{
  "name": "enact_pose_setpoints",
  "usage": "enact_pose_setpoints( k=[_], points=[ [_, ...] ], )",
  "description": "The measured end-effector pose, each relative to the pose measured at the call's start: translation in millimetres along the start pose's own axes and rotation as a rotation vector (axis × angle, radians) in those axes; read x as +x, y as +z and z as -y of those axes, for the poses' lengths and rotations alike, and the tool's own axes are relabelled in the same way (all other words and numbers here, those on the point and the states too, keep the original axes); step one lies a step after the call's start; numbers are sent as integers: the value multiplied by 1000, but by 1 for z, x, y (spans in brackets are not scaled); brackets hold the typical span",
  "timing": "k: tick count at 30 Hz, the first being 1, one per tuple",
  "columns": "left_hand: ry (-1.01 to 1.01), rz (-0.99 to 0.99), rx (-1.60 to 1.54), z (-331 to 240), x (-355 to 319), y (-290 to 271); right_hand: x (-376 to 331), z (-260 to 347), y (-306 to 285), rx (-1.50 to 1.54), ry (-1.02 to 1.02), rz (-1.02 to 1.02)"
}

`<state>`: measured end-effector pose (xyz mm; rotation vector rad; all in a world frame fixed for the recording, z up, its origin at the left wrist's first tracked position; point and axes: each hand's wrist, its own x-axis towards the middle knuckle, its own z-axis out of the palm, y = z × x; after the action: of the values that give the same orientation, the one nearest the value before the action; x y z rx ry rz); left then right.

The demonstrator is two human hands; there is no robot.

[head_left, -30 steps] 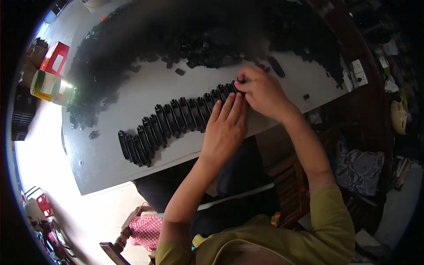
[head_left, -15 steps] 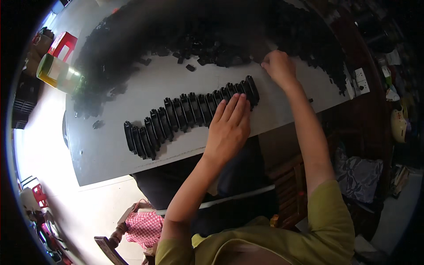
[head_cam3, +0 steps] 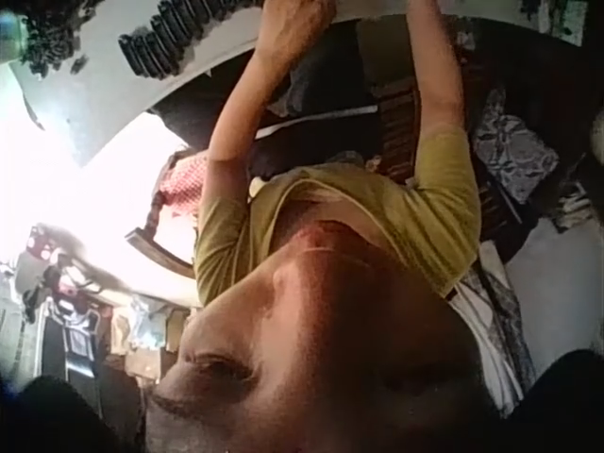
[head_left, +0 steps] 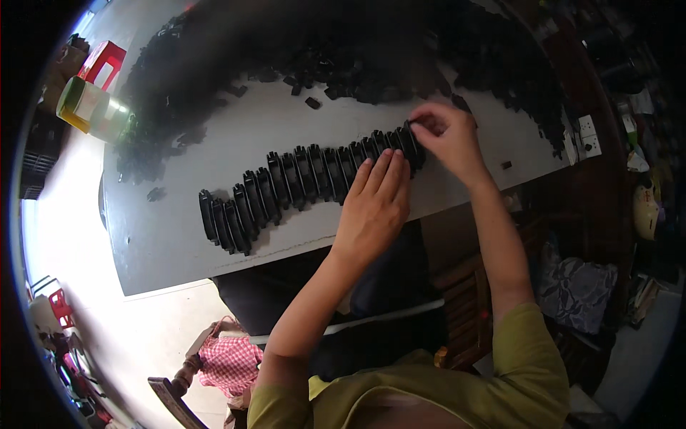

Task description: Sorting and arranging small black plastic components on a workbench.

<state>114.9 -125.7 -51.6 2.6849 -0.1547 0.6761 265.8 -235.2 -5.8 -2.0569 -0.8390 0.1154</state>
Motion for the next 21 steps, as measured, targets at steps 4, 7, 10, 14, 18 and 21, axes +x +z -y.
enact_pose_setpoints(
  k=[4, 7, 10, 14, 18, 21],
  points=[
    [-14, -6, 6, 0, 0, 1, -9, 13, 9, -60, -47, -7],
    [-11, -26, 17, -1, 1, 3, -11, 8, 15, 40, 83, -36],
    [-10, -54, 4, -1, 1, 3, -12, 13, 18, -40, -53, -42],
    [6, -76, -7, 0, 1, 6, -13, 7, 21, -220, -182, -41],
    [13, -80, -43, 0, 2, 7, -13, 7, 23, -401, -269, -70],
    [15, -88, -36, 0, 3, 6, -12, 15, 18, -462, -274, -13]
  ],
)
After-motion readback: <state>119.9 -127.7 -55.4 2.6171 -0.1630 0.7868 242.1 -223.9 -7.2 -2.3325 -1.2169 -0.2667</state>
